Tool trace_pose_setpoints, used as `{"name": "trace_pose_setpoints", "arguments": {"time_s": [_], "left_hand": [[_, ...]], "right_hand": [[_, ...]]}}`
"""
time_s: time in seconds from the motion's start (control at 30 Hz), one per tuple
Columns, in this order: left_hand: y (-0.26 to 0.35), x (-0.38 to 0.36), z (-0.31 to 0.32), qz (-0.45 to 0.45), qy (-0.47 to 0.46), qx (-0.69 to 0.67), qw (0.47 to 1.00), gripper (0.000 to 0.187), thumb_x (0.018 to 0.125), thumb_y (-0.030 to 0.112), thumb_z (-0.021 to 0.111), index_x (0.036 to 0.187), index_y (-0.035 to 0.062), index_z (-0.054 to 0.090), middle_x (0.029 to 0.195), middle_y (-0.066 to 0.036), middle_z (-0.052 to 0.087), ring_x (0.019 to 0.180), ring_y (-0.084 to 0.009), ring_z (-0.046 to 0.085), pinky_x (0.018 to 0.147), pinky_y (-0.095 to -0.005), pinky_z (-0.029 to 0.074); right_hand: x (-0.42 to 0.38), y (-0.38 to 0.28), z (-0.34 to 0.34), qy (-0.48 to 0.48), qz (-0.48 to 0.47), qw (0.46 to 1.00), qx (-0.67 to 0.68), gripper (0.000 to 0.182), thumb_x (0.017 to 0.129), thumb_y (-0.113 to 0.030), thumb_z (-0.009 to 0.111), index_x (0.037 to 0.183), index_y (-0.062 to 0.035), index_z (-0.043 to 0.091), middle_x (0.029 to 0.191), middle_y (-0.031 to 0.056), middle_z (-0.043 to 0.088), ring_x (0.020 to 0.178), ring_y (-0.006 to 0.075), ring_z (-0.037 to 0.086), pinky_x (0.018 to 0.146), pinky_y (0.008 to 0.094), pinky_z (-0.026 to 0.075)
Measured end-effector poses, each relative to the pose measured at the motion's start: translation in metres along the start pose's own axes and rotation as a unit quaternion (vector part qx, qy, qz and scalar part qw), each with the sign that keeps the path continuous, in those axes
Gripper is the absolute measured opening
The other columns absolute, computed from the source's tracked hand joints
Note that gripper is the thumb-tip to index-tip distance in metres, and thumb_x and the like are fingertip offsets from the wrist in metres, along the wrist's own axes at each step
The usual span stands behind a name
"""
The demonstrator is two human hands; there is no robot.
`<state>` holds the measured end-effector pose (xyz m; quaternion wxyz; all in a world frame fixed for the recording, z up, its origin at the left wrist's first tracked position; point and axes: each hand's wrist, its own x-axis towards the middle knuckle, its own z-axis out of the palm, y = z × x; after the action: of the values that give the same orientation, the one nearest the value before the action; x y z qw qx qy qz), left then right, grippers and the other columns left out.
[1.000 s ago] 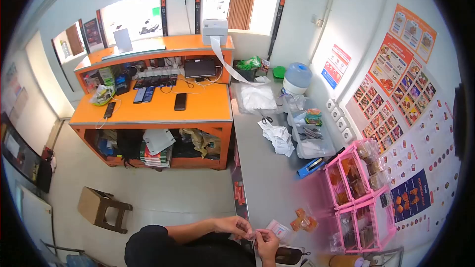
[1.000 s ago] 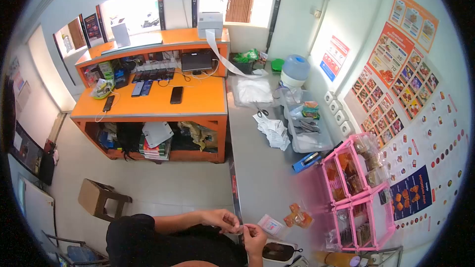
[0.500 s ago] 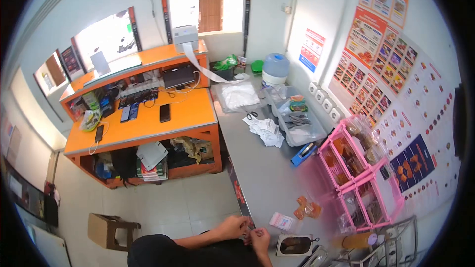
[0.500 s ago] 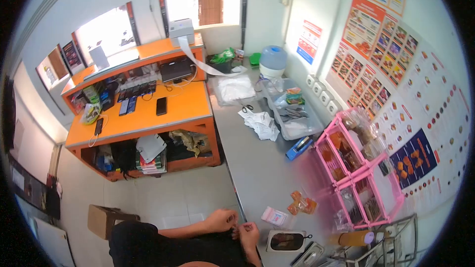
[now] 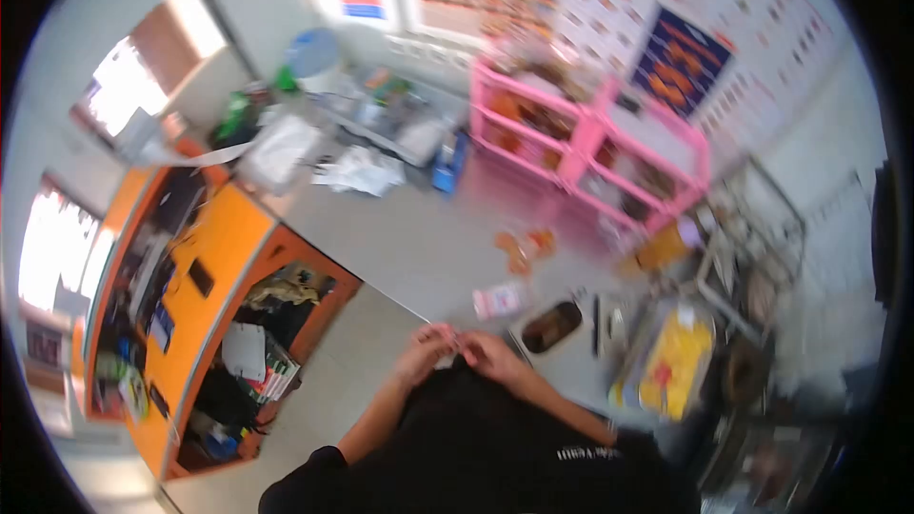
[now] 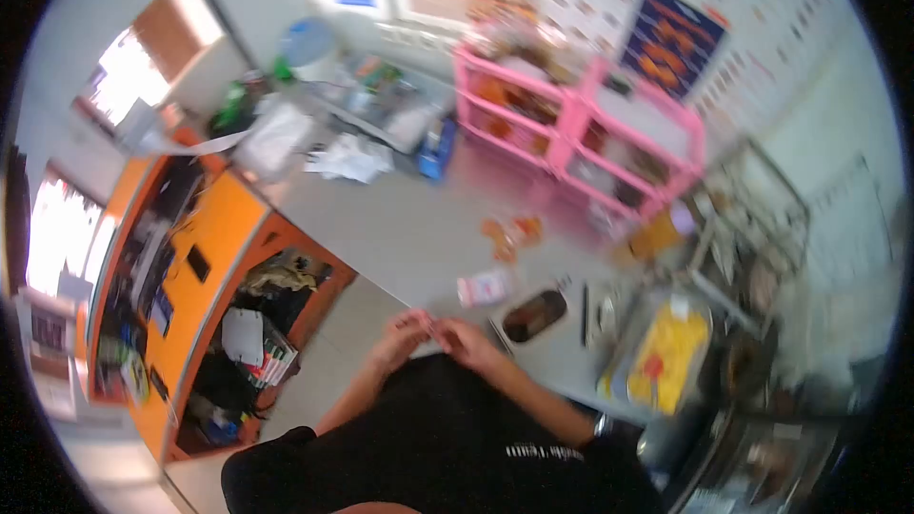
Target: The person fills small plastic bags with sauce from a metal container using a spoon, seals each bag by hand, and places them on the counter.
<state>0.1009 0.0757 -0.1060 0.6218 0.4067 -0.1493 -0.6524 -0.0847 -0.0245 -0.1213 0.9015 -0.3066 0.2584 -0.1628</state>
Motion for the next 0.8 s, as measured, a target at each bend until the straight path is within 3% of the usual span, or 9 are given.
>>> {"name": "trace_pose_setpoints", "arguments": {"time_s": [0.03, 0.1, 0.3, 0.33, 0.43, 0.53, 0.63, 0.77, 0.8], "left_hand": [[0.008, 0.0, 0.008, 0.019, 0.0, 0.007, 1.0, 0.019, 0.095, 0.0, 0.072, 0.113, 0.0026, 0.069, 0.1, -0.007, 0.074, 0.088, -0.0179, 0.069, 0.078, -0.0323, 0.055], [0.011, 0.01, 0.02, 0.041, 0.024, 0.043, 0.998, 0.014, 0.097, -0.001, 0.071, 0.11, 0.003, 0.067, 0.097, -0.009, 0.073, 0.086, -0.0166, 0.068, 0.076, -0.0308, 0.054], [0.017, 0.015, 0.045, 0.138, 0.069, 0.196, 0.968, 0.012, 0.097, 0.0, 0.069, 0.107, 0.0021, 0.064, 0.094, -0.011, 0.074, 0.077, -0.0151, 0.067, 0.066, -0.0295, 0.053], [0.016, 0.015, 0.051, 0.156, 0.091, 0.262, 0.948, 0.012, 0.097, 0.002, 0.07, 0.108, 0.0014, 0.065, 0.089, -0.009, 0.073, 0.073, -0.0137, 0.067, 0.064, -0.0293, 0.052], [0.034, 0.004, 0.091, 0.168, 0.162, 0.46, 0.857, 0.015, 0.092, 0.005, 0.072, 0.105, -0.0005, 0.067, 0.076, -0.007, 0.071, 0.064, -0.0111, 0.065, 0.06, -0.0286, 0.051], [0.042, 0.005, 0.102, 0.203, 0.207, 0.512, 0.809, 0.013, 0.086, 0.005, 0.074, 0.097, -0.0013, 0.069, 0.067, -0.007, 0.068, 0.058, -0.0102, 0.062, 0.057, -0.0283, 0.05], [0.061, 0.006, 0.115, 0.214, 0.24, 0.486, 0.812, 0.005, 0.085, 0.003, 0.072, 0.087, -0.0016, 0.071, 0.063, -0.006, 0.066, 0.057, -0.0088, 0.061, 0.056, -0.0276, 0.049], [0.093, -0.006, 0.14, 0.244, 0.247, 0.498, 0.795, 0.007, 0.084, 0.002, 0.071, 0.079, -0.0018, 0.068, 0.061, -0.006, 0.067, 0.056, -0.0076, 0.062, 0.054, -0.0259, 0.049], [0.099, -0.007, 0.143, 0.233, 0.248, 0.492, 0.801, 0.008, 0.082, 0.002, 0.07, 0.076, -0.0014, 0.066, 0.06, -0.006, 0.066, 0.055, -0.0075, 0.061, 0.053, -0.0258, 0.048]], "right_hand": [[0.01, 0.009, -0.011, -0.008, 0.094, 0.982, 0.166, 0.008, 0.099, -0.01, 0.067, 0.102, -0.0026, 0.068, 0.083, 0.0045, 0.068, 0.069, 0.0116, 0.062, 0.059, 0.0249, 0.049], [0.008, -0.003, 0.002, 0.069, 0.124, 0.969, 0.201, 0.009, 0.1, -0.011, 0.066, 0.104, -0.0034, 0.068, 0.082, 0.0046, 0.068, 0.066, 0.0114, 0.063, 0.058, 0.0241, 0.051], [-0.012, -0.037, 0.031, 0.172, 0.031, 0.984, 0.034, 0.013, 0.101, -0.016, 0.066, 0.094, -0.006, 0.061, 0.084, 0.007, 0.072, 0.062, 0.0137, 0.067, 0.053, 0.0255, 0.054], [-0.014, -0.042, 0.039, 0.214, 0.008, 0.977, -0.02, 0.012, 0.098, -0.014, 0.066, 0.091, -0.0068, 0.06, 0.075, 0.0083, 0.07, 0.061, 0.0172, 0.068, 0.05, 0.0328, 0.053], [-0.016, -0.04, 0.043, 0.275, -0.217, 0.833, -0.429, 0.013, 0.095, -0.011, 0.067, 0.089, -0.0065, 0.057, 0.068, 0.0123, 0.067, 0.057, 0.0234, 0.068, 0.05, 0.0399, 0.05], [-0.025, -0.054, 0.059, 0.253, -0.341, 0.708, -0.564, 0.005, 0.093, -0.007, 0.067, 0.097, -0.0058, 0.063, 0.066, 0.0159, 0.064, 0.054, 0.0293, 0.066, 0.053, 0.0429, 0.05], [-0.042, -0.085, 0.081, 0.22, -0.324, 0.767, -0.508, 0.01, 0.095, -0.008, 0.067, 0.104, -0.008, 0.071, 0.068, 0.0156, 0.065, 0.055, 0.0313, 0.066, 0.054, 0.0399, 0.051], [-0.048, -0.103, 0.088, 0.135, -0.384, 0.777, -0.48, 0.018, 0.093, -0.006, 0.071, 0.11, -0.0073, 0.076, 0.077, 0.01, 0.071, 0.057, 0.02, 0.065, 0.055, 0.0342, 0.05], [-0.059, -0.114, 0.092, 0.116, -0.301, 0.82, -0.474, 0.022, 0.09, -0.003, 0.073, 0.111, -0.0066, 0.077, 0.088, 0.0079, 0.072, 0.067, 0.0152, 0.063, 0.062, 0.0308, 0.052]]}}
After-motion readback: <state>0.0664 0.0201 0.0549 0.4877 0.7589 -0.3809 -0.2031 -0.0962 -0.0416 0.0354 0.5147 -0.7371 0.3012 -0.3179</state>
